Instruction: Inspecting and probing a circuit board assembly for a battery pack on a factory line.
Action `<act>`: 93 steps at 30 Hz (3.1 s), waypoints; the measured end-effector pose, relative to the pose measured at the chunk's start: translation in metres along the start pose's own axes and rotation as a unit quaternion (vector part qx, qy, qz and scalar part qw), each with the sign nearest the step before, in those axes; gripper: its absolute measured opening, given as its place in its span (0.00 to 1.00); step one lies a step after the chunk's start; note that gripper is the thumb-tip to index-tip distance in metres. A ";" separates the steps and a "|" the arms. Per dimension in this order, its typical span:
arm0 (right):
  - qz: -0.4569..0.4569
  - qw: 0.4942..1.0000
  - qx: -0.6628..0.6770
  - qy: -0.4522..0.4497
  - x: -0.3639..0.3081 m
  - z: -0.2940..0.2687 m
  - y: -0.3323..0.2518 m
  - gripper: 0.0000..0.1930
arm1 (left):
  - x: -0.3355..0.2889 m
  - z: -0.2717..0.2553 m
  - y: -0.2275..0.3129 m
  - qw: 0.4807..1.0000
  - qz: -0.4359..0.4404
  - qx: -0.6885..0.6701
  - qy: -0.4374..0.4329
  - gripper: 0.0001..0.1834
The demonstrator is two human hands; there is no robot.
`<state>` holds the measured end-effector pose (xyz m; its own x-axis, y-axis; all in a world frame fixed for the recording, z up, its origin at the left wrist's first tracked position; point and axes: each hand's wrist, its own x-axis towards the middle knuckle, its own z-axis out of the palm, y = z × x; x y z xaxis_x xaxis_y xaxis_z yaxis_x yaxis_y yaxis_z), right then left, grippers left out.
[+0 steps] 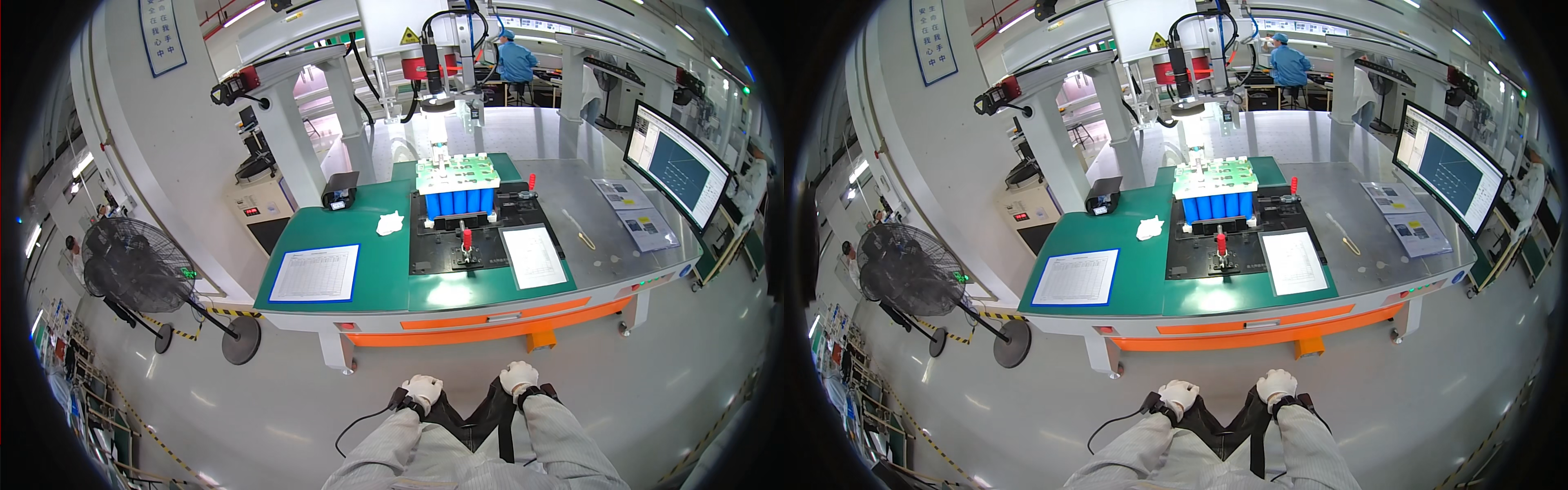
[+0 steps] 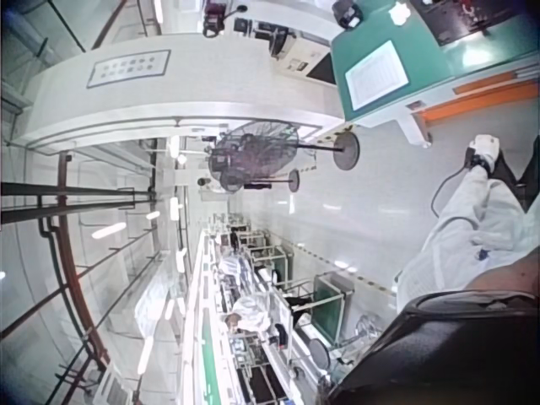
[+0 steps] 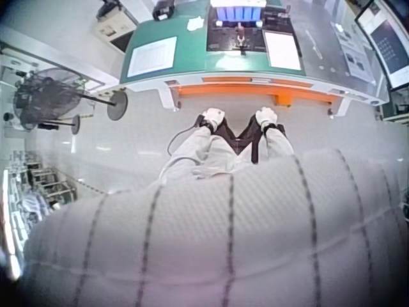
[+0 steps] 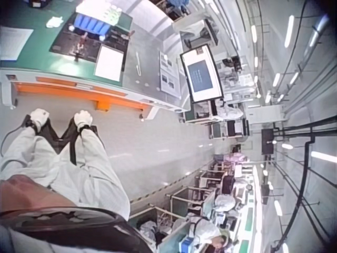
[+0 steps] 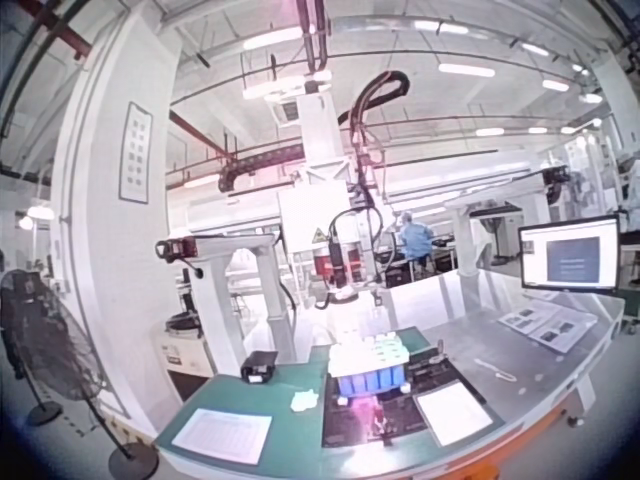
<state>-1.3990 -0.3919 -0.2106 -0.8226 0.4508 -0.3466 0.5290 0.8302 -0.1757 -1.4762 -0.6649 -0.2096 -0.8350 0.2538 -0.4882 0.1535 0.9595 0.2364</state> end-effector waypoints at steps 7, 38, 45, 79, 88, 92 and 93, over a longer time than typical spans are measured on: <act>0.003 1.000 0.011 -0.001 0.000 -0.001 -0.001 0.24 | -0.002 -0.002 0.000 1.000 0.002 0.000 -0.005 0.23; 0.005 1.000 0.005 -0.005 -0.002 -0.003 0.000 0.24 | 0.002 0.003 -0.003 1.000 0.002 -0.004 -0.011 0.24; 0.007 1.000 0.000 -0.017 -0.001 -0.002 -0.001 0.24 | 0.002 0.002 -0.002 1.000 -0.002 -0.008 -0.012 0.24; 0.003 1.000 -0.003 -0.010 -0.001 -0.005 0.000 0.24 | 0.004 0.008 -0.003 1.000 0.000 -0.009 0.023 0.23; 0.006 1.000 -0.006 -0.009 0.001 -0.002 0.001 0.24 | 0.006 0.012 -0.004 0.999 -0.003 -0.004 0.032 0.22; 0.005 1.000 -0.009 -0.008 0.000 -0.001 0.001 0.24 | 0.007 0.013 -0.005 0.999 -0.004 -0.002 0.033 0.22; 0.004 1.000 -0.010 -0.007 0.000 -0.001 0.001 0.24 | 0.006 0.013 -0.005 0.999 -0.006 -0.002 0.033 0.22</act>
<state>-1.3989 -0.3906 -0.2098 -0.8149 0.4537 -0.3608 0.5317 0.8328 -0.1537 -1.4755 -0.6662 -0.2249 -0.8702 0.2333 -0.4340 0.1409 0.9619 0.2344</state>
